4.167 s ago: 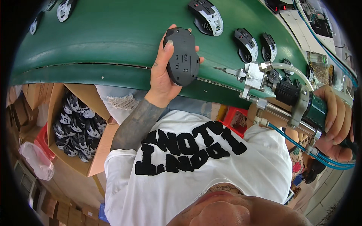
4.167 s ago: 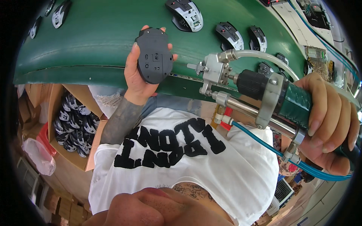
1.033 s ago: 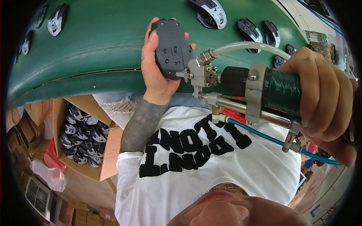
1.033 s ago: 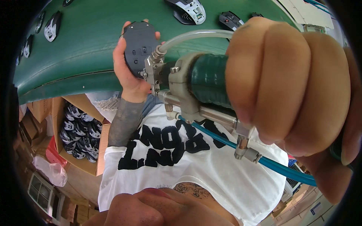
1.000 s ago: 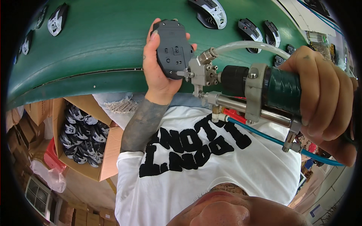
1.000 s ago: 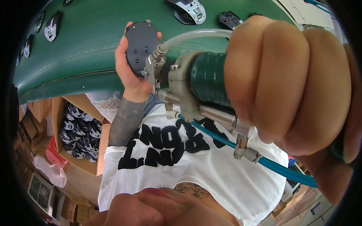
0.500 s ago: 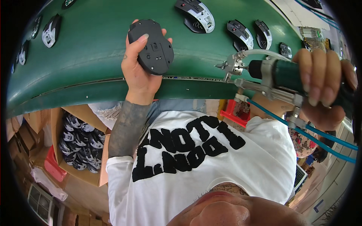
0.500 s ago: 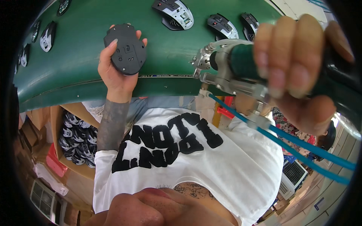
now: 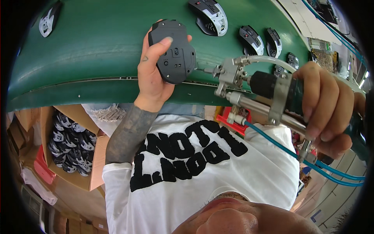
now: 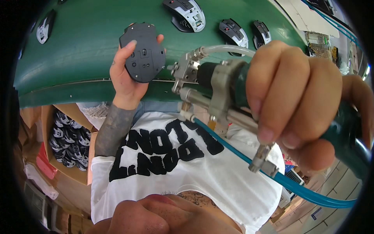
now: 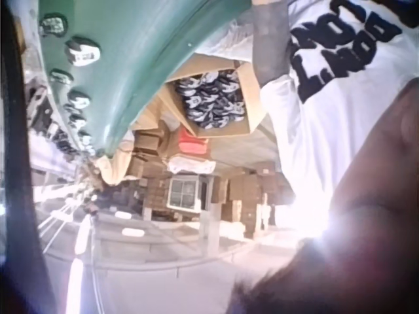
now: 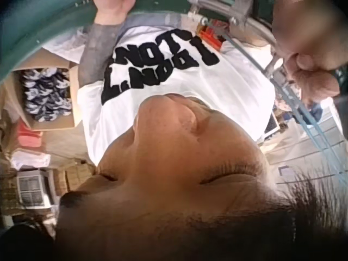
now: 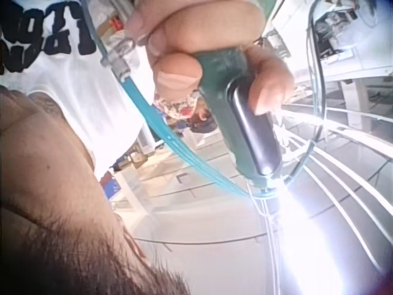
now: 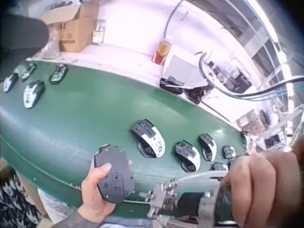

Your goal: Using a pneumatic assembly tool to attach bottom plates to computer mouse shells on a production line.

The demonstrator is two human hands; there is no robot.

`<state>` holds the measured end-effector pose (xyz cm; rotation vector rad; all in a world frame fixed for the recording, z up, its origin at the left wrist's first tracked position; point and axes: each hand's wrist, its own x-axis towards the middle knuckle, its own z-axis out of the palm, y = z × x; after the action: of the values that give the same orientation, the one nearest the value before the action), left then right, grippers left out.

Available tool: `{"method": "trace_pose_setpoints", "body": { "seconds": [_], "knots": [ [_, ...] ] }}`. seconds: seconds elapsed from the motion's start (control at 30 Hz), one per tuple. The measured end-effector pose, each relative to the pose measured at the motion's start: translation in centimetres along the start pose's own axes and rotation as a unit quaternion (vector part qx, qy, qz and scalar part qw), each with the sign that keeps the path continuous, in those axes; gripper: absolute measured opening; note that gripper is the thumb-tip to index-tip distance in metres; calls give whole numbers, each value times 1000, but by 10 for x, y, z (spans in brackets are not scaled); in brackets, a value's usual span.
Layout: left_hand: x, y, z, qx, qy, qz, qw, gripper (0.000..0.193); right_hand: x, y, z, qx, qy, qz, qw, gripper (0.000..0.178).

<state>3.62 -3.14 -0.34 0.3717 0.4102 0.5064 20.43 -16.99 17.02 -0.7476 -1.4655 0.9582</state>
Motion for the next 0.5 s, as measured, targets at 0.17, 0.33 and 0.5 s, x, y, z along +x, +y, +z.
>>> {"method": "trace_pose_setpoints", "body": {
  "seconds": [0.17,0.33,0.5],
  "knots": [
    [-2,-1,0,19,8,9,1000,59,-1,12,20,-25,80,1,996,35],
    [-3,0,5,16,-2,9,1000,62,2,22,26,0,99,-81,992,35],
    [1,-3,1,3,-3,1,1000,63,4,29,27,-4,108,-89,990,34]
  ]
}}
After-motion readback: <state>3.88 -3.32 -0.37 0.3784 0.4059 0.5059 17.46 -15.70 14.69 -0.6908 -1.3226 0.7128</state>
